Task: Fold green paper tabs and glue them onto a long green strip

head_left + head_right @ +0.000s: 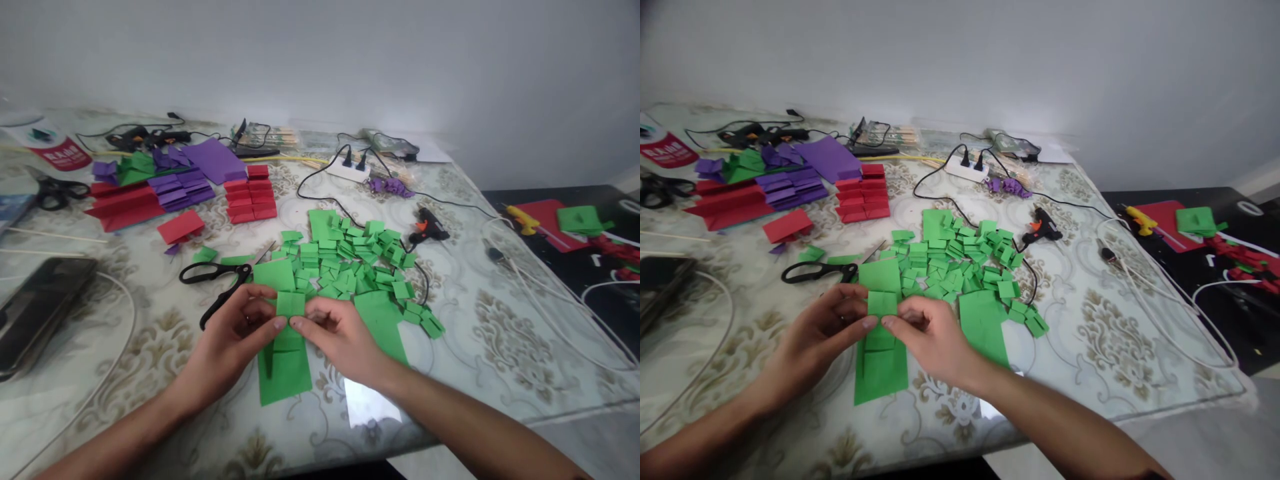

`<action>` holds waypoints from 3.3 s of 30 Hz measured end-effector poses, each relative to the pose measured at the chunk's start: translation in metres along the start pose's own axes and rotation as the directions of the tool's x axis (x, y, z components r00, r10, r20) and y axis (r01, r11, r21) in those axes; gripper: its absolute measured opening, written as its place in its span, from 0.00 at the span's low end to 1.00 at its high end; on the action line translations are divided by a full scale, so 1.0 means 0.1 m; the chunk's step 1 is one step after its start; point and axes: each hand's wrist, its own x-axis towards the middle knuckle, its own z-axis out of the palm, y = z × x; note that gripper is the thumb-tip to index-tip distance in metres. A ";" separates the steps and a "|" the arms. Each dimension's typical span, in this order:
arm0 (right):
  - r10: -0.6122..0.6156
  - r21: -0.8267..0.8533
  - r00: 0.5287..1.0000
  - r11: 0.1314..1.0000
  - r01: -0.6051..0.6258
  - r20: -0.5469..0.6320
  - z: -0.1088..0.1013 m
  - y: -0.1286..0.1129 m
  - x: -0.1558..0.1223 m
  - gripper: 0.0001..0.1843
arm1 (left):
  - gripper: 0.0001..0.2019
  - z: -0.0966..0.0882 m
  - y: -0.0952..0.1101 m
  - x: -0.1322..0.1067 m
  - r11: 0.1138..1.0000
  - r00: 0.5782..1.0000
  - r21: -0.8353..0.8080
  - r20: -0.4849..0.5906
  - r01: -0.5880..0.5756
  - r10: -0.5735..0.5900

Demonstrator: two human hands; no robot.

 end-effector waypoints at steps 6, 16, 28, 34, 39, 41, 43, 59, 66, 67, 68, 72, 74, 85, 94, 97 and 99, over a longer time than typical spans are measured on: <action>0.066 0.187 0.998 0.980 -0.069 0.023 0.02 0.02 -0.02 0.19 | 0.12 -0.02 0.01 0.03 0.999 0.999 0.041 0.047 0.025 -0.027; 0.066 0.177 0.996 0.981 -0.075 0.055 0.01 0.07 -0.06 0.25 | 0.10 -0.03 0.10 0.05 1.000 0.998 0.005 -0.058 -0.019 0.019; 0.048 0.196 0.998 0.980 -0.039 -0.038 0.00 0.12 0.00 0.26 | 0.07 -0.02 0.06 0.01 0.994 0.999 0.102 0.004 -0.036 0.036; 0.065 0.179 0.994 0.983 -0.049 -0.088 0.00 0.09 0.02 0.18 | 0.10 -0.02 0.08 0.03 0.999 1.000 0.047 0.027 0.002 -0.003; 0.118 0.228 0.989 0.969 -0.095 -0.086 -0.01 0.00 0.01 0.18 | 0.13 -0.04 0.05 0.06 0.998 0.997 0.033 0.057 0.058 -0.059; 0.147 0.266 0.988 0.955 -0.129 -0.047 -0.01 -0.03 0.01 0.18 | 0.13 -0.05 0.03 0.06 0.997 0.998 0.055 0.029 0.051 -0.052; 0.175 0.304 0.985 0.938 -0.166 -0.001 -0.01 -0.03 0.01 0.19 | 0.12 -0.05 0.02 0.06 0.996 0.999 0.076 0.017 0.039 -0.041; 0.178 0.262 0.980 0.945 -0.197 0.094 -0.07 -0.08 -0.03 0.22 | 0.13 -0.06 0.15 0.00 0.989 0.994 0.146 0.107 -0.029 0.014; 0.061 0.277 0.938 0.947 -0.162 0.342 -0.28 -0.19 0.01 0.29 | 0.06 -0.16 0.17 0.03 0.897 0.960 0.351 0.023 -0.270 0.280; 0.045 0.272 0.935 0.951 -0.148 0.351 -0.29 -0.20 0.01 0.29 | 0.05 -0.17 0.17 0.04 0.873 0.944 0.370 0.039 -0.318 0.328; 0.037 0.234 0.939 0.964 -0.123 0.341 -0.28 -0.20 0.01 0.28 | 0.04 -0.17 0.18 0.03 0.850 0.929 0.387 0.060 -0.358 0.365; -0.093 -0.149 0.980 0.981 0.120 0.177 -0.19 -0.17 -0.04 0.13 | 0.03 -0.16 0.15 0.00 0.763 0.885 0.461 0.132 -0.453 0.446; -0.238 -0.323 0.959 0.905 0.277 0.157 -0.14 -0.13 -0.07 0.10 | 0.04 -0.15 0.12 -0.01 0.728 0.871 0.495 0.139 -0.473 0.471; -0.486 -0.443 0.852 0.731 0.519 0.195 -0.13 0.01 -0.06 0.06 | 0.05 -0.14 0.14 -0.05 0.697 0.860 0.529 0.139 -0.483 0.490; -0.484 -0.455 0.862 0.740 0.496 0.153 -0.12 0.05 -0.06 0.07 | 0.04 -0.11 0.12 -0.05 0.729 0.888 0.527 0.122 -0.437 0.444; -0.448 -0.453 0.888 0.773 0.444 0.106 -0.10 0.03 -0.07 0.05 | 0.05 -0.11 0.11 -0.06 0.742 0.892 0.517 0.102 -0.426 0.441; -0.430 -0.429 0.900 0.801 0.417 0.071 -0.09 0.02 -0.06 0.06 | 0.05 -0.11 0.09 -0.07 0.758 0.899 0.509 0.080 -0.408 0.430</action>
